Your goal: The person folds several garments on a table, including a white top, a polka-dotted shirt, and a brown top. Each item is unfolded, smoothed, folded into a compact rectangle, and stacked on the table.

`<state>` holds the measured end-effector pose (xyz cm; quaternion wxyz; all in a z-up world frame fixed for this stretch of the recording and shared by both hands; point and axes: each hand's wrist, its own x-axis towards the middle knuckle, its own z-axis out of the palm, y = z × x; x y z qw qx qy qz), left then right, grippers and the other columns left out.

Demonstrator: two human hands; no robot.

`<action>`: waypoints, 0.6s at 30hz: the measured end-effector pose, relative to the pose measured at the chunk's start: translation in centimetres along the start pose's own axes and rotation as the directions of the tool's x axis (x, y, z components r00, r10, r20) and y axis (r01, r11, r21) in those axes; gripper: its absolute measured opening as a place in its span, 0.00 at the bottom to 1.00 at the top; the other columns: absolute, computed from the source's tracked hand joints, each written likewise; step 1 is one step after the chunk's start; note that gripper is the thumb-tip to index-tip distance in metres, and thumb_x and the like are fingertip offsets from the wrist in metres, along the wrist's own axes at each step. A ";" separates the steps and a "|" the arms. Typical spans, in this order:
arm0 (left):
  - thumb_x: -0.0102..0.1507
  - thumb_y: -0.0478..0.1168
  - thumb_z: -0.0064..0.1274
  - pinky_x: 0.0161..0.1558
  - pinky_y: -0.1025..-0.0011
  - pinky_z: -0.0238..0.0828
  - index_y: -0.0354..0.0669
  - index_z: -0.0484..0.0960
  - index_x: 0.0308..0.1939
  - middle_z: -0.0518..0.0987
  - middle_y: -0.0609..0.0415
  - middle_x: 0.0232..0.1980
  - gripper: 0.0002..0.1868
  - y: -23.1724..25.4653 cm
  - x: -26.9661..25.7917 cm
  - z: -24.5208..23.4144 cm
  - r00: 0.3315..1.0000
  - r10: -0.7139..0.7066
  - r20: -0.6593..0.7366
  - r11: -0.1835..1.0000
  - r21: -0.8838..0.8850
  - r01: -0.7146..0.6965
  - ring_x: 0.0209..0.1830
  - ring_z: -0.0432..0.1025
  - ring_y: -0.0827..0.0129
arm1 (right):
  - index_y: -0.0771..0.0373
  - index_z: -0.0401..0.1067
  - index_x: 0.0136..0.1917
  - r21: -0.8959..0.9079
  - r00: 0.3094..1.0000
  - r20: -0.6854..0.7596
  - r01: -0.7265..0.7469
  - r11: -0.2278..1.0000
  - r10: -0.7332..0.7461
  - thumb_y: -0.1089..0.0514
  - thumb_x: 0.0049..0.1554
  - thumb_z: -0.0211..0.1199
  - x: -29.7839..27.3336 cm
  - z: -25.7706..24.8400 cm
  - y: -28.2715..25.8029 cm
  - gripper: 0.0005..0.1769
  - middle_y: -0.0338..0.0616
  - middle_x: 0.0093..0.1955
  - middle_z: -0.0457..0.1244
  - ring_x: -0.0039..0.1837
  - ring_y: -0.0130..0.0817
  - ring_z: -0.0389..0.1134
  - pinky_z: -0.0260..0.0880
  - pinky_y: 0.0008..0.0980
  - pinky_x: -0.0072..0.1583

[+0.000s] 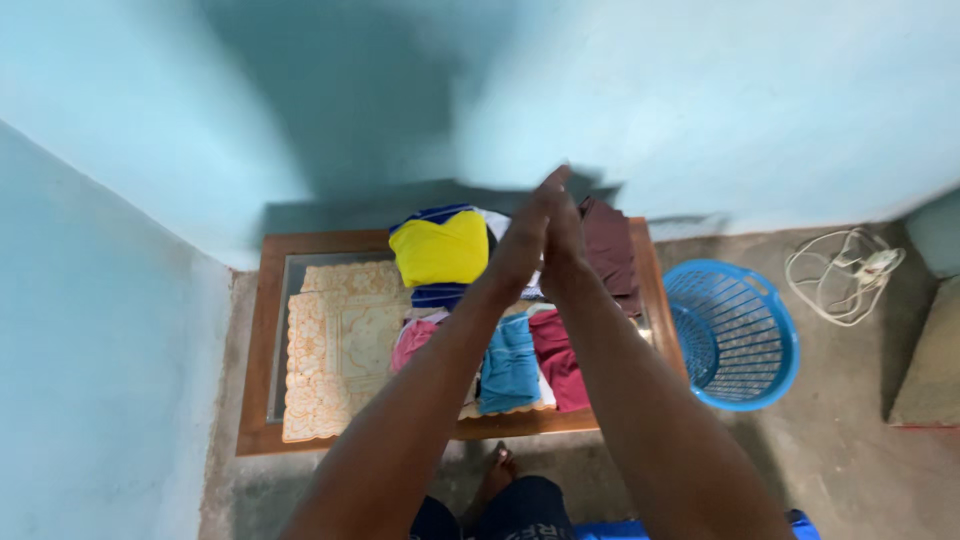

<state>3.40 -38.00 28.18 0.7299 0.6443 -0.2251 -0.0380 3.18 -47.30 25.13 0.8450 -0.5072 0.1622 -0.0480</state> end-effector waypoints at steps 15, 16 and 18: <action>0.60 0.71 0.39 0.69 0.41 0.58 0.44 0.63 0.73 0.70 0.41 0.72 0.47 12.3 6.6 -4.6 0.837 -0.535 -0.110 0.824 -0.287 0.489 0.70 0.66 0.43 | 0.57 0.60 0.76 -0.978 0.989 -0.086 -0.062 0.199 -0.116 0.33 0.59 0.64 -5.2 -3.1 -17.0 0.42 0.65 0.51 0.73 0.59 0.51 0.75 0.70 0.41 0.66; 0.60 0.70 0.41 0.68 0.44 0.61 0.44 0.65 0.72 0.73 0.41 0.72 0.45 12.5 6.7 -5.7 0.886 -0.442 -0.139 0.897 -0.065 0.437 0.70 0.69 0.48 | 0.61 0.69 0.69 -0.975 0.863 0.127 0.199 0.098 -0.489 0.38 0.56 0.72 -5.7 -4.1 -19.0 0.36 0.60 0.61 0.67 0.62 0.53 0.68 0.67 0.43 0.63; 0.64 0.70 0.40 0.73 0.49 0.59 0.45 0.65 0.74 0.69 0.42 0.75 0.43 12.7 7.0 -7.6 0.886 -0.425 -0.187 0.765 0.449 0.462 0.74 0.65 0.50 | 0.64 0.72 0.68 -0.920 0.702 0.293 0.392 0.008 -0.649 0.42 0.60 0.75 -6.9 -4.7 -22.6 0.33 0.59 0.63 0.68 0.66 0.50 0.68 0.66 0.42 0.65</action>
